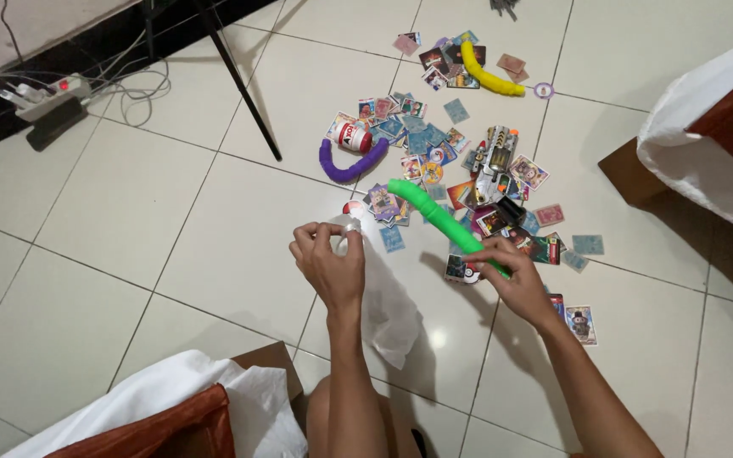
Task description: The person kneels on the tiled floor and picks up scattered trading cards and small toys, placing them by handfuls into a clear plastic bag. They then stand, carry the bag to the nightstand between the beds, set it down and tie it closed.
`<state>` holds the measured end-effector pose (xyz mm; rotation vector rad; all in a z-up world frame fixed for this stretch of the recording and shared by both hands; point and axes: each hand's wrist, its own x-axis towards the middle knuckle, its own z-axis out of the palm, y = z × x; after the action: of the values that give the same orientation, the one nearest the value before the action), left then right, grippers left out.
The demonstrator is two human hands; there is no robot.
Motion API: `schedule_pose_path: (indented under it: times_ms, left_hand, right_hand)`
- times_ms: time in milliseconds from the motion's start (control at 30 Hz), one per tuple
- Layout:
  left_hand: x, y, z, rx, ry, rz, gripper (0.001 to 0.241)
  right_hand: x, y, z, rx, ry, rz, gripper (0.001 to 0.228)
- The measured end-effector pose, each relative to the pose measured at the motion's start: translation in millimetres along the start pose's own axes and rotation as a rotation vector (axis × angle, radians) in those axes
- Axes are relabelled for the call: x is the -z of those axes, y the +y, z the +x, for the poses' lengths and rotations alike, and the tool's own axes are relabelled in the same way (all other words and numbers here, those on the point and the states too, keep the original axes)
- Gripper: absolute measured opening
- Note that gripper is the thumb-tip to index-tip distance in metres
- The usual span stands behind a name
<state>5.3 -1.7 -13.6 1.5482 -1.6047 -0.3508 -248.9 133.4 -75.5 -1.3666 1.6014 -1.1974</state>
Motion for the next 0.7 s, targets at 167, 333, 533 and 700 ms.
schedule_pose_path:
  times_ms: [167, 333, 533, 700]
  left_hand:
    - [-9, -11, -3, 0.049, -0.136, -0.045, 0.014]
    - [-9, -6, -2, 0.094, -0.232, -0.103, 0.02]
    - [-11, -3, -3, 0.072, -0.243, -0.085, 0.022]
    - [-6, 15, -3, 0.223, -0.376, -0.191, 0.021]
  right_hand:
    - [6, -46, -11, -0.054, -0.016, 0.084, 0.018]
    - [19, -48, -30, -0.007, -0.053, 0.014, 0.019]
    - [-9, -44, -13, 0.017, -0.315, -0.032, 0.021]
    - [-62, -27, 28, -0.072, -0.466, -0.125, 0.023]
